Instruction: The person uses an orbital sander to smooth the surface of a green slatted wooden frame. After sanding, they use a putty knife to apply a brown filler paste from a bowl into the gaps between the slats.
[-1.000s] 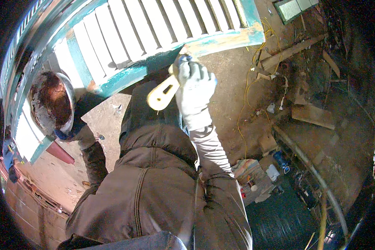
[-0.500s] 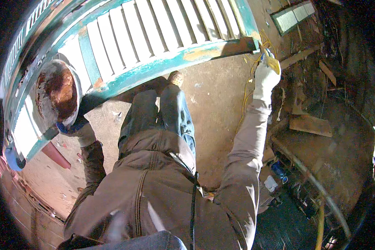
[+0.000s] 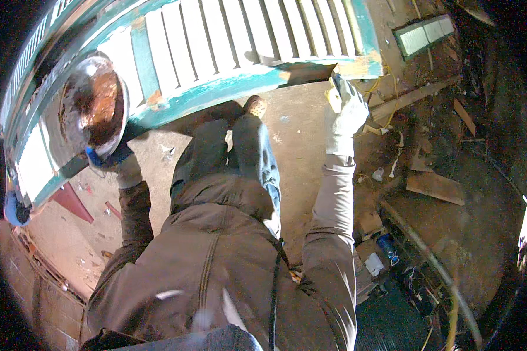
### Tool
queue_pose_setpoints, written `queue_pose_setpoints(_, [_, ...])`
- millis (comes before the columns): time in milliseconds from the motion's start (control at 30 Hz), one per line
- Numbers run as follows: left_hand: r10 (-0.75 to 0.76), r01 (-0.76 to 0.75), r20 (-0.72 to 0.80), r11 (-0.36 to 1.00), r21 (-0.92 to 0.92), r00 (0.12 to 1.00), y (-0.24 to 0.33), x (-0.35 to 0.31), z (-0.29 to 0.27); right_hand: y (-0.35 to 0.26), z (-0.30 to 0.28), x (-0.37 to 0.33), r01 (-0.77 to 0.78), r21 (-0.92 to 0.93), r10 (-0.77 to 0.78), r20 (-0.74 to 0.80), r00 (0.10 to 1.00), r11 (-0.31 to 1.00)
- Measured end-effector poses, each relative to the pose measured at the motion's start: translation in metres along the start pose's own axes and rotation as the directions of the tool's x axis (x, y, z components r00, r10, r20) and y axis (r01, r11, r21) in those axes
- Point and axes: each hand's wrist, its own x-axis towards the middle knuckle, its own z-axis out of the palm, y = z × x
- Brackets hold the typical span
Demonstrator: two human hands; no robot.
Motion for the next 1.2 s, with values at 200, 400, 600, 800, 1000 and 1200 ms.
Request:
queue_pose_setpoints(200, [-0.42,0.415,-0.002,0.899,-0.139,0.908,0.021,0.011,0.004,-0.095,-0.004,-0.023,0.037,-0.075,-0.025,0.161,0.987,0.997])
queue_pose_setpoints(400, [-0.548,0.467,-0.01,0.721,-0.512,0.836,0.029,0.015,0.005,-0.19,-0.011,-0.035,0.116,-0.031,-0.106,0.23,0.967,0.993])
queue_pose_setpoints(600, [-0.596,0.517,0.141,0.526,-0.675,0.79,0.001,0.014,-0.014,-0.247,-0.004,-0.054,0.237,0.004,-0.23,0.252,0.94,0.972])
queue_pose_setpoints(800, [-0.567,0.431,-0.04,0.667,-0.608,0.822,-0.013,0.011,-0.018,-0.223,-0.024,-0.041,0.168,0.387,-0.295,0.296,0.909,0.907])
queue_pose_setpoints(1000, [-0.485,0.379,-0.124,0.797,-0.469,0.866,-0.023,-0.007,-0.01,-0.143,0.027,-0.023,0.522,0.297,-0.566,0.085,0.82,0.8])
queue_pose_setpoints(1200, [-0.436,0.346,-0.129,0.834,-0.43,0.891,-0.043,-0.037,-0.029,-0.162,0.097,-0.015,0.61,0.299,-0.648,0.037,0.761,0.734])
